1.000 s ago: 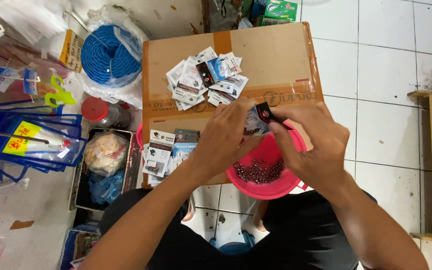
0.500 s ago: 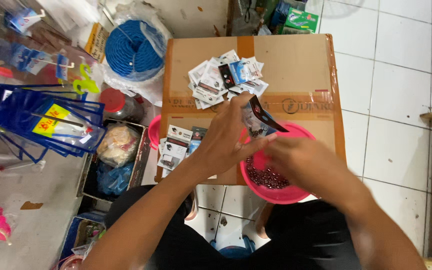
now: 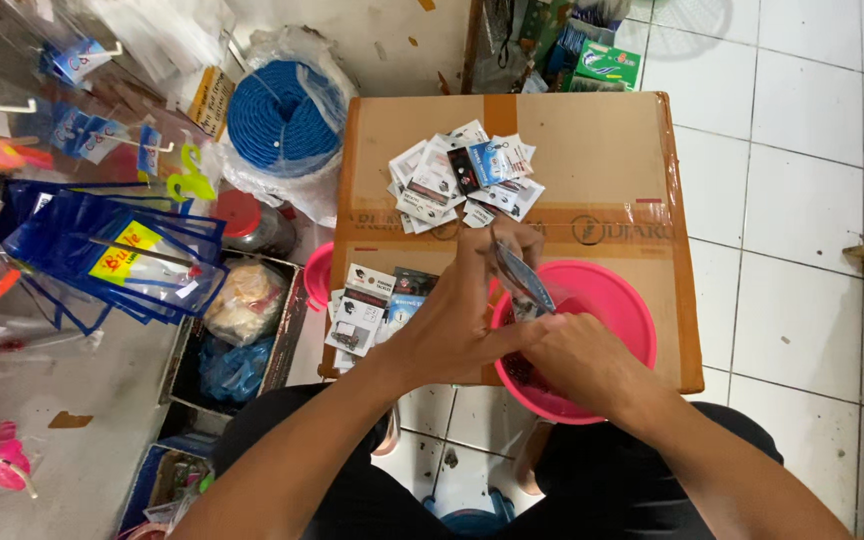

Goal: The person picks up individual small metal swivels from a pink bucket and places them into small plastic packets by hand.

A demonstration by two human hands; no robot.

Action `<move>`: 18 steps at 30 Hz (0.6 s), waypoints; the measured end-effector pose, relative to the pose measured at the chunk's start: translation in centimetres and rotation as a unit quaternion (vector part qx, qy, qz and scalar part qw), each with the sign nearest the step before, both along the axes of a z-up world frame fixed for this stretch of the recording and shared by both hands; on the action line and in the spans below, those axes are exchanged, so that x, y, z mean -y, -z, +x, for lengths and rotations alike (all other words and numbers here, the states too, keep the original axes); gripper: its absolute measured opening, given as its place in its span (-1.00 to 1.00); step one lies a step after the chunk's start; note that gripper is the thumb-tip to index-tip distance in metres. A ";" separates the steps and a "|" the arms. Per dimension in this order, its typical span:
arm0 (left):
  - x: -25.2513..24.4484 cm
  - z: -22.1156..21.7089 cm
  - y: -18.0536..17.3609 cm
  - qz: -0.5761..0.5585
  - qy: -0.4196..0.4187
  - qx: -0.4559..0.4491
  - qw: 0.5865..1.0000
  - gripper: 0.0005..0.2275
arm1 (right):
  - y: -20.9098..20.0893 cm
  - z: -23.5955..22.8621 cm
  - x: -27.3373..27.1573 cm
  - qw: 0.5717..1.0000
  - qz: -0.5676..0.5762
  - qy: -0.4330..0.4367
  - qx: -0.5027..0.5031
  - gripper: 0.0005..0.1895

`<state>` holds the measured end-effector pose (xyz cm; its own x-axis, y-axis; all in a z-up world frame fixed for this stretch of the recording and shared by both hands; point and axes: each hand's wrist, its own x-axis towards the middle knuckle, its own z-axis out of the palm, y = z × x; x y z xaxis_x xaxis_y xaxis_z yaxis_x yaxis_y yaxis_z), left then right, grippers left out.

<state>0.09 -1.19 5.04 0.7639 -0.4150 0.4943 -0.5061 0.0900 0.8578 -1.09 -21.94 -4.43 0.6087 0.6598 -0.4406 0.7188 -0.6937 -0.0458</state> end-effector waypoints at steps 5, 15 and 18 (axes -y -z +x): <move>-0.3 -0.2 -0.1 0.010 -0.002 -0.043 0.999 -0.57 | -1.7 0.7 0.5 0.996 -0.012 0.070 -0.053 -0.82; -0.7 -0.3 -1.9 0.206 -0.009 -0.174 0.963 -0.39 | -8.0 1.3 2.4 0.980 0.123 0.084 -0.130 -0.88; -0.4 -0.2 -1.4 0.205 -0.013 -0.155 0.966 -0.39 | -8.3 1.1 2.6 0.979 0.145 0.079 -0.120 -0.85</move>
<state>-0.09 -0.83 6.43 0.8615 -0.5063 0.0371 -0.2158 -0.2991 0.9295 0.04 -24.54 3.87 0.6154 0.6840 -0.3917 0.5475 -0.7285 -0.4118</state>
